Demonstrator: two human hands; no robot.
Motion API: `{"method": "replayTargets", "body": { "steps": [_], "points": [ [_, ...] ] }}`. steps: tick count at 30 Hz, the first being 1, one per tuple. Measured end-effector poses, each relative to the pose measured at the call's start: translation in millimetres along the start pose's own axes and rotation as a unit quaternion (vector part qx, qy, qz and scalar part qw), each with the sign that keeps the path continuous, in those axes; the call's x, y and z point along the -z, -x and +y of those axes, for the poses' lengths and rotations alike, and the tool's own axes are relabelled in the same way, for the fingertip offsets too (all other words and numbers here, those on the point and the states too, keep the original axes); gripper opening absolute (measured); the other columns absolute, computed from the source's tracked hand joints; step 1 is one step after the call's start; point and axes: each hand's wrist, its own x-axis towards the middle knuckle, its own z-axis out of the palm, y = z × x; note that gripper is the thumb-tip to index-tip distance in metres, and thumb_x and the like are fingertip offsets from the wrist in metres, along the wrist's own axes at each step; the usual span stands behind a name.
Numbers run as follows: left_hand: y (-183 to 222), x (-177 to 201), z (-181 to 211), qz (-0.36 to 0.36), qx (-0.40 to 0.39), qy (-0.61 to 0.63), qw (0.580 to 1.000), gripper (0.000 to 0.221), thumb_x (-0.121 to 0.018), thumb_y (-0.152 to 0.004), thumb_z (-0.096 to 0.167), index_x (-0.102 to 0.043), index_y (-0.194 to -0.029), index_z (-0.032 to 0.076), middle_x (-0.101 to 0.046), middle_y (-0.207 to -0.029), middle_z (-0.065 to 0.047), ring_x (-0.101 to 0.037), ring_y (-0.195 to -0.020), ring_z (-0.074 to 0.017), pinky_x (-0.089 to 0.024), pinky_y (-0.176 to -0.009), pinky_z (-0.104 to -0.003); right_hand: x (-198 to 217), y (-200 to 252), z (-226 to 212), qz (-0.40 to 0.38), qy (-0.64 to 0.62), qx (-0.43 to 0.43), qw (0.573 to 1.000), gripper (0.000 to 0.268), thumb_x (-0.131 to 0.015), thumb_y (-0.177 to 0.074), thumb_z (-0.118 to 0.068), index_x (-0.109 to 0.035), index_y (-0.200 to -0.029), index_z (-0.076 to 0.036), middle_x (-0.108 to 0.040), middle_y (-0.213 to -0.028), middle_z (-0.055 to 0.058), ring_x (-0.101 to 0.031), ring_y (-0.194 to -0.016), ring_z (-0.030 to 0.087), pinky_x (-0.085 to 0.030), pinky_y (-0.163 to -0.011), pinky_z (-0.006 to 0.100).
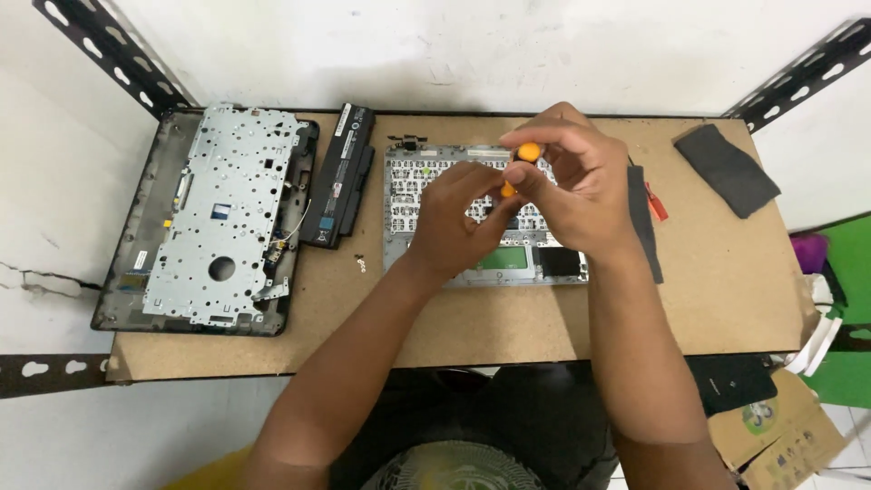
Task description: Disassembling internal components of a laptop, including removing screws and handling a RAM module.
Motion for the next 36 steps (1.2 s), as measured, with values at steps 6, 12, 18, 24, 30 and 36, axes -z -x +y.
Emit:
{"method": "replayTargets", "body": {
  "steps": [6, 12, 18, 24, 30, 36],
  "points": [
    [0.8, 2.9, -2.8, 0.000, 0.035, 0.012, 0.999, 0.012, -0.069, -0.084, 0.014, -0.066, -0.091, 0.005, -0.063, -0.074, -0.015, -0.064, -0.066, -0.0288, -0.052, -0.062, -0.037, -2.7, -8.5, -12.4, -0.011, -0.001, 0.010, 1.000, 0.025, -0.060, -0.093, -0.011, -0.056, -0.108, 0.008, -0.064, -0.087, 0.020, -0.060, -0.079, 0.021, -0.050, -0.077, 0.035],
    [1.2, -2.7, -5.4, 0.022, 0.053, 0.024, 0.998, 0.015, -0.074, -0.080, 0.019, -0.066, -0.085, 0.006, -0.061, -0.068, -0.008, -0.065, -0.065, -0.0243, -0.053, -0.059, -0.032, 3.8, -5.3, -12.3, -0.005, -0.006, -0.026, 1.000, 0.029, -0.066, -0.089, -0.014, -0.061, -0.106, 0.008, -0.055, -0.089, 0.016, -0.052, -0.081, 0.018, -0.057, -0.061, 0.031],
    [3.7, -3.2, -6.7, 0.037, 0.065, 0.032, 0.997, 0.019, -0.078, -0.077, 0.019, -0.064, -0.082, 0.008, -0.061, -0.066, -0.008, -0.064, -0.063, -0.0219, -0.053, -0.059, -0.031, -0.7, -2.5, -15.5, -0.007, 0.026, -0.004, 1.000, 0.023, -0.068, -0.087, -0.007, -0.066, -0.106, 0.005, -0.048, -0.088, 0.010, -0.048, -0.084, 0.014, -0.051, -0.081, 0.032],
    [5.0, -3.3, -5.8, 0.039, 0.031, 0.040, 0.998, 0.011, -0.072, -0.082, 0.014, -0.067, -0.089, 0.007, -0.061, -0.066, -0.010, -0.061, -0.059, -0.0202, -0.051, -0.057, -0.031, 3.8, -0.5, -4.2, 0.011, 0.021, -0.015, 1.000, 0.027, -0.069, -0.086, -0.009, -0.063, -0.107, 0.006, -0.054, -0.087, 0.011, -0.049, -0.078, 0.014, -0.049, -0.076, 0.031],
    [4.1, -2.2, 0.0, 0.023, 0.032, 0.033, 0.999, 0.012, -0.067, -0.085, 0.012, -0.067, -0.092, 0.002, -0.059, -0.066, -0.014, -0.060, -0.058, -0.0242, -0.050, -0.056, -0.034, -0.2, 0.0, -7.9, 0.037, 0.005, -0.030, 0.999, 0.025, -0.067, -0.087, -0.012, -0.062, -0.106, 0.003, -0.057, -0.090, 0.009, -0.053, -0.079, 0.013, -0.047, -0.077, 0.030],
    [-3.5, 2.7, 4.4, 0.030, 0.018, 0.014, 0.999, 0.010, -0.072, -0.078, 0.008, -0.067, -0.085, 0.003, -0.060, -0.064, -0.012, -0.061, -0.057, -0.0248, -0.050, -0.053, -0.033, -0.6, -1.4, -3.1, 0.056, 0.021, -0.018, 0.998, 0.025, -0.072, -0.083, -0.013, -0.067, -0.101, 0.002, -0.059, -0.088, 0.012, -0.053, -0.077, 0.015, -0.049, -0.075, 0.033]
  ]
}}
